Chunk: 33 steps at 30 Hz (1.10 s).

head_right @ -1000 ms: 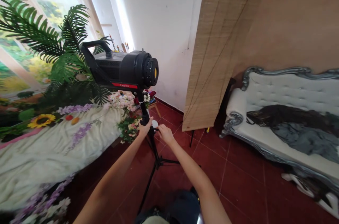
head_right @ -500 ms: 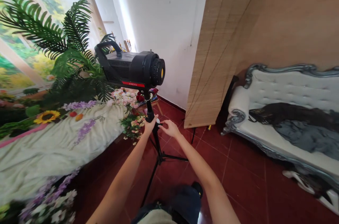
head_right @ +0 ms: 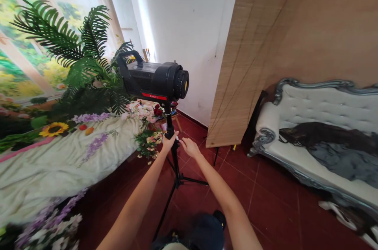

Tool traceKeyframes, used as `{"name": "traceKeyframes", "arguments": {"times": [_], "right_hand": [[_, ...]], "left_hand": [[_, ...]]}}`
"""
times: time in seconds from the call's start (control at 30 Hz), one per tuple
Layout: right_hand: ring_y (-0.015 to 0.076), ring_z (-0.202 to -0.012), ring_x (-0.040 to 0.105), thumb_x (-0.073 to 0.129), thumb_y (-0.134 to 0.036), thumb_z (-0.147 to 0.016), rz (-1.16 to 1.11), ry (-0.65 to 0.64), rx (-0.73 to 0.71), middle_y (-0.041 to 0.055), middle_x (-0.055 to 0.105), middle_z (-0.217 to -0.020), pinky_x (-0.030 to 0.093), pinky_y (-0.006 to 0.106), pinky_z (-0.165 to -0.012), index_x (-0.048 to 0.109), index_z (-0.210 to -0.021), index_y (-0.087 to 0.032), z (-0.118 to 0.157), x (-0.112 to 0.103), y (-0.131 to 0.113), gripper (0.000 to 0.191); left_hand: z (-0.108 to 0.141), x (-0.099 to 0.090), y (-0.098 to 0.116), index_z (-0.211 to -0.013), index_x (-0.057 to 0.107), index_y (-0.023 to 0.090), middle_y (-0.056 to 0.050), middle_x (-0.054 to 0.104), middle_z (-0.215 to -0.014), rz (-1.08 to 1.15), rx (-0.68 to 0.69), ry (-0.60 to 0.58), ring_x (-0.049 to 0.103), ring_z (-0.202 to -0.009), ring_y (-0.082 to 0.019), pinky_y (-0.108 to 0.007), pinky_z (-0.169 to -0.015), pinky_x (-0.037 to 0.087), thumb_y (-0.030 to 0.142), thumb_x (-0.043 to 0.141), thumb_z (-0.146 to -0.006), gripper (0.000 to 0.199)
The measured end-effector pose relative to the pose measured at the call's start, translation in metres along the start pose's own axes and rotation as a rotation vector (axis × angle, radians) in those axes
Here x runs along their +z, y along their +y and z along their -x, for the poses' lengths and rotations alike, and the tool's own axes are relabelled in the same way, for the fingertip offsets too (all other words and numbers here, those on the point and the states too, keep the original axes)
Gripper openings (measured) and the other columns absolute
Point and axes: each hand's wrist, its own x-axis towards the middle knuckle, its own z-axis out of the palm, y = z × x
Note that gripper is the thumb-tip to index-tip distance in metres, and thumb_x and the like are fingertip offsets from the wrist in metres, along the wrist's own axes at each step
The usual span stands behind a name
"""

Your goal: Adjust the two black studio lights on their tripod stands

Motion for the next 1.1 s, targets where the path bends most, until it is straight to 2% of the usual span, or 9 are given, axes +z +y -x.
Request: {"name": "traceKeyframes", "arguments": {"times": [0.2, 0.37, 0.5, 0.63, 0.7, 0.77, 0.83, 0.97, 1.1], "right_hand": [[0.0174, -0.068, 0.061, 0.028, -0.053, -0.093, -0.263, 0.049, 0.162, 0.0008, 0.063, -0.067, 0.042, 0.025, -0.063, 0.062, -0.076, -0.023, -0.006, 0.011, 0.0, 0.049], [0.0116, -0.038, 0.048, 0.033, -0.056, -0.088, -0.691, -0.123, 0.455, -0.0017, 0.047, -0.034, 0.042, 0.022, -0.053, 0.049, -0.047, -0.02, -0.016, 0.014, -0.002, 0.058], [0.0083, -0.029, 0.029, 0.037, -0.043, -0.086, -0.908, -0.293, 0.647, -0.0064, 0.034, -0.03, 0.031, 0.019, -0.038, 0.038, -0.047, -0.022, -0.027, 0.015, -0.003, 0.045], [0.0094, -0.032, 0.031, 0.031, -0.039, -0.088, -0.882, -0.293, 0.687, -0.0059, 0.037, -0.036, 0.031, 0.02, -0.038, 0.039, -0.052, -0.022, -0.027, 0.017, -0.009, 0.04], [0.0111, -0.039, 0.042, 0.03, -0.044, -0.089, -0.768, -0.137, 0.631, -0.0034, 0.048, -0.045, 0.035, 0.021, -0.043, 0.046, -0.06, -0.021, -0.02, 0.017, -0.014, 0.04], [0.0139, -0.052, 0.054, 0.033, -0.049, -0.09, -0.568, 0.052, 0.484, -0.0015, 0.058, -0.058, 0.04, 0.022, -0.053, 0.052, -0.073, -0.021, -0.009, 0.015, -0.018, 0.038], [0.0168, -0.07, 0.061, 0.033, -0.049, -0.092, -0.372, 0.158, 0.309, 0.0004, 0.064, -0.074, 0.044, 0.025, -0.064, 0.055, -0.088, -0.023, 0.003, 0.01, -0.02, 0.034], [0.0191, -0.097, 0.059, 0.035, -0.044, -0.094, -0.168, 0.161, 0.08, 0.0052, 0.064, -0.104, 0.046, 0.03, -0.078, 0.054, -0.112, -0.025, 0.021, 0.0, -0.02, 0.033], [0.0195, -0.098, 0.058, 0.041, -0.04, -0.093, -0.05, 0.179, -0.015, 0.0064, 0.063, -0.11, 0.048, 0.032, -0.08, 0.052, -0.12, -0.025, 0.024, 0.001, -0.013, 0.033]], "left_hand": [[-0.001, -0.004, 0.002, -0.07, 0.06, 0.017, 0.002, 0.058, -0.054, -0.021, -0.005, -0.041, 0.056, -0.05, -0.012, -0.025, -0.054, 0.047, 0.044, 0.071, -0.062, 0.031], [0.0, -0.003, 0.005, -0.067, 0.06, 0.017, 0.002, 0.057, -0.053, -0.023, -0.002, -0.03, 0.055, -0.049, -0.012, -0.024, -0.053, 0.046, 0.046, 0.071, -0.062, 0.031], [0.0, -0.003, 0.004, -0.068, 0.059, 0.017, 0.003, 0.057, -0.053, -0.015, -0.008, -0.023, 0.054, -0.048, -0.011, -0.024, -0.053, 0.046, 0.046, 0.071, -0.062, 0.032], [0.001, -0.003, 0.003, -0.068, 0.059, 0.017, 0.003, 0.056, -0.054, -0.02, 0.018, -0.019, 0.053, -0.048, -0.01, -0.024, -0.053, 0.045, 0.045, 0.07, -0.064, 0.031], [0.002, -0.003, 0.004, -0.069, 0.059, 0.017, 0.002, 0.056, -0.055, -0.022, 0.04, -0.02, 0.053, -0.05, -0.011, -0.024, -0.054, 0.045, 0.046, 0.069, -0.065, 0.031], [0.002, -0.003, 0.005, -0.069, 0.059, 0.017, 0.002, 0.056, -0.056, -0.017, 0.055, -0.025, 0.054, -0.051, -0.011, -0.024, -0.054, 0.045, 0.046, 0.069, -0.065, 0.031], [0.002, -0.003, 0.005, -0.069, 0.059, 0.018, 0.002, 0.056, -0.055, -0.015, 0.056, -0.032, 0.054, -0.051, -0.011, -0.024, -0.053, 0.045, 0.046, 0.069, -0.065, 0.03], [0.002, -0.002, 0.004, -0.068, 0.058, 0.018, 0.002, 0.055, -0.054, -0.014, 0.025, -0.008, 0.054, -0.05, -0.012, -0.024, -0.053, 0.045, 0.046, 0.069, -0.065, 0.03], [0.003, -0.002, 0.007, -0.068, 0.058, 0.019, 0.002, 0.055, -0.054, -0.023, 0.047, -0.009, 0.054, -0.051, -0.012, -0.024, -0.054, 0.045, 0.047, 0.068, -0.066, 0.03]]}}
